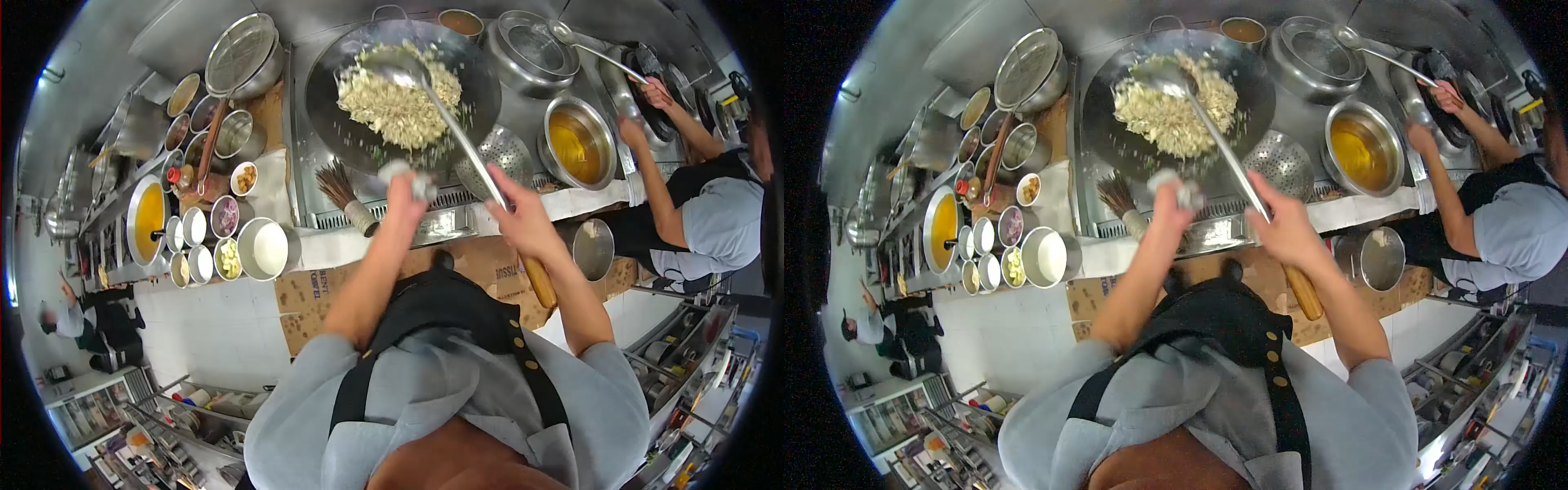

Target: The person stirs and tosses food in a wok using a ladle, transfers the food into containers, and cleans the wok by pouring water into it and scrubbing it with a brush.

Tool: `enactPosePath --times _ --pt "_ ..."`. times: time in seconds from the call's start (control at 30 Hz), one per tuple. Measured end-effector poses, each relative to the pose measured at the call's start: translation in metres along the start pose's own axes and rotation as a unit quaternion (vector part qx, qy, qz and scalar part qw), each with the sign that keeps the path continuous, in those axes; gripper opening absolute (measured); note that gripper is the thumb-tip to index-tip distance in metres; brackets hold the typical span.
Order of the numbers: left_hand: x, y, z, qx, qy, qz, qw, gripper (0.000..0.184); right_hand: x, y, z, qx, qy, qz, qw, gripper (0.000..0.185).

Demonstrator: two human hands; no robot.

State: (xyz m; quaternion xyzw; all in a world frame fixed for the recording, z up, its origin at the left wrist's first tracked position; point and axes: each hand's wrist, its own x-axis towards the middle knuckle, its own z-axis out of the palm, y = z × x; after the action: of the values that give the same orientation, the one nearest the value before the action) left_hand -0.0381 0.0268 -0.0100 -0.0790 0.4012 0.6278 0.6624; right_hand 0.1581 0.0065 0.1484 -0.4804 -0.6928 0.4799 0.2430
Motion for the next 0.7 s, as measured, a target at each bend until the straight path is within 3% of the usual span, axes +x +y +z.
enactPosePath --times 0.03,0.1,0.17,0.27,0.37,0.4,0.5,0.53,0.63,0.7 --pt "0.024 0.012 0.014 -0.034 -0.018 -0.017 0.999 0.009 -0.001 -0.020 -0.007 0.109 -0.035 0.134 0.984 0.051" --pt "0.070 0.028 0.030 -0.065 -0.028 -0.095 0.993 0.012 0.032 -0.017 -0.012 0.306 -0.050 0.125 0.942 0.037" --pt "0.107 0.013 0.012 -0.040 -0.079 -0.074 0.993 0.015 0.067 -0.029 -0.018 0.463 -0.103 0.154 0.867 0.027" --pt "0.138 0.003 0.004 -0.109 -0.086 -0.078 0.987 0.019 0.121 0.002 0.002 0.573 -0.125 0.300 0.752 0.020" --pt "0.152 0.001 -0.006 -0.105 -0.084 -0.104 0.985 0.020 0.165 0.021 0.052 0.451 -0.106 0.280 0.841 0.021" --pt "0.150 0.002 -0.003 -0.098 -0.078 -0.105 0.986 0.020 0.166 0.004 0.046 0.455 -0.067 0.295 0.838 0.020" --pt "0.121 0.011 0.007 -0.066 -0.028 -0.091 0.993 0.020 0.139 0.022 -0.015 0.392 -0.191 0.193 0.879 0.011" --pt "0.123 0.013 0.013 -0.076 -0.017 -0.089 0.993 0.020 0.132 0.024 -0.023 0.458 -0.186 0.263 0.828 0.011" --pt "0.124 0.007 0.015 -0.083 -0.017 -0.079 0.993 0.021 0.166 0.059 0.014 0.259 -0.089 0.215 0.937 0.017" --pt "0.128 0.008 0.011 -0.058 -0.015 -0.089 0.994 0.022 0.161 0.015 0.009 0.174 -0.070 0.218 0.958 0.029"
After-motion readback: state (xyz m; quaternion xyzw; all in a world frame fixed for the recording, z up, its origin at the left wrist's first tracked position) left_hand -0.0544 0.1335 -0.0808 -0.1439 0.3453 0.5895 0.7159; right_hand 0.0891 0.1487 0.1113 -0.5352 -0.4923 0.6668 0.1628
